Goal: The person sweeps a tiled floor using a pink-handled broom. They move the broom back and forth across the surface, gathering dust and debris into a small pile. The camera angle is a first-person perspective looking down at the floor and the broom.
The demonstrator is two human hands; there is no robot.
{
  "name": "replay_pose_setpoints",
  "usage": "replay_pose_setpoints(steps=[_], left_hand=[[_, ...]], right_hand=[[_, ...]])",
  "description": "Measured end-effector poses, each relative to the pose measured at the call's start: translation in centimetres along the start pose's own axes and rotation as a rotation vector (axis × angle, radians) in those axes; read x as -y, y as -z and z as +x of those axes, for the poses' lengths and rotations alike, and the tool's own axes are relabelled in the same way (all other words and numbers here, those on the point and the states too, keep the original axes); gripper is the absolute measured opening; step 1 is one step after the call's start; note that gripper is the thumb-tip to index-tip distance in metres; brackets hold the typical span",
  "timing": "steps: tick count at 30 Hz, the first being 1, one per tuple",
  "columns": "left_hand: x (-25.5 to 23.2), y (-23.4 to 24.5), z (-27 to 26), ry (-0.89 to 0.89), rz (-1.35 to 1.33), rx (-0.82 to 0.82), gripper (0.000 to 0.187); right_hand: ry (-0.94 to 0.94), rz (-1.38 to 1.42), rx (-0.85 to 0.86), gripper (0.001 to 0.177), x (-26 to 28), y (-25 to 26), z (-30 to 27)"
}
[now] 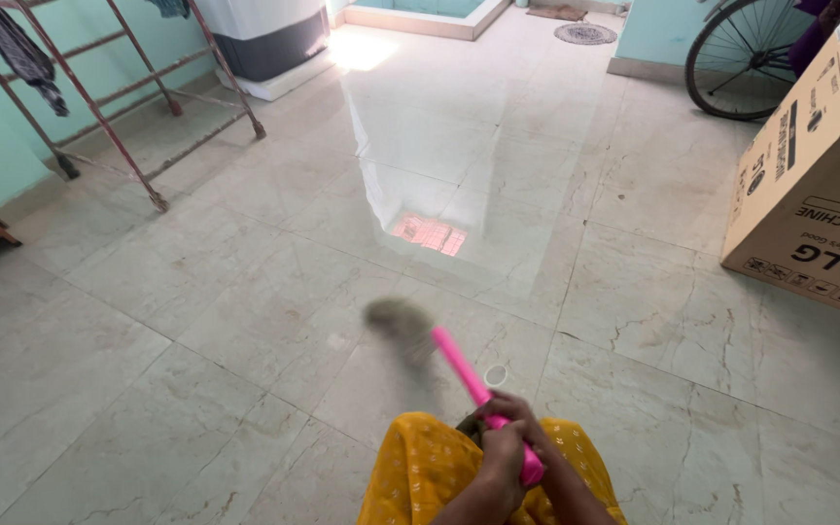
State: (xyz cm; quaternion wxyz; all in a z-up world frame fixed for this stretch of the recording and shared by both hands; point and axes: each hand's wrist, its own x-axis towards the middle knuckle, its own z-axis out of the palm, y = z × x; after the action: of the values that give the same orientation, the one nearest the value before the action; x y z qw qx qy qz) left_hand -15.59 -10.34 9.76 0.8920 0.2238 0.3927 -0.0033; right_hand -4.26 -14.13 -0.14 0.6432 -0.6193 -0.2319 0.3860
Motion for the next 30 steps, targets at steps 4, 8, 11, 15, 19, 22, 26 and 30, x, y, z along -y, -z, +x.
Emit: replay_pose_setpoints(steps=[4, 8, 11, 15, 19, 22, 26, 30], left_hand=[[-0.2, -2.0, -0.3, 0.061, 0.194, 0.169, 0.020], [-1.4, -5.2, 1.0, 0.128, 0.289, 0.320, 0.014], [-2.2, -7.1, 3.7, 0.190, 0.293, 0.355, 0.009], [-1.7, -6.6, 6.8, 0.263, 0.218, 0.344, 0.009], [0.5, -3.5, 8.8, 0.122, -0.068, 0.180, 0.009], [1.5, -0.1, 7.7, 0.034, -0.102, 0.006, 0.016], [-0.9, -0.1, 3.9, -0.082, -0.049, -0.266, 0.025], [-3.5, -1.9, -0.3, -0.120, -0.105, -0.225, 0.022]], right_hand=[[-0.044, 0.018, -0.304, 0.027, 4.9, 2.9, -2.3], [-0.137, 0.178, -0.544, 0.028, 7.9, 5.7, -2.8], [-0.149, 0.159, -0.624, 0.024, 7.7, 8.4, -2.3], [-0.278, 0.200, -0.580, 0.021, 5.6, 9.6, 0.1], [-0.429, 0.203, -0.337, 0.016, 1.1, 6.2, 1.8], [-0.493, 0.147, -0.141, 0.014, -0.1, 2.9, 3.8], [-0.494, 0.111, 0.035, 0.032, -0.4, -1.6, 5.2], [0.007, -0.162, 0.243, 0.049, 1.4, -2.3, 5.7]])
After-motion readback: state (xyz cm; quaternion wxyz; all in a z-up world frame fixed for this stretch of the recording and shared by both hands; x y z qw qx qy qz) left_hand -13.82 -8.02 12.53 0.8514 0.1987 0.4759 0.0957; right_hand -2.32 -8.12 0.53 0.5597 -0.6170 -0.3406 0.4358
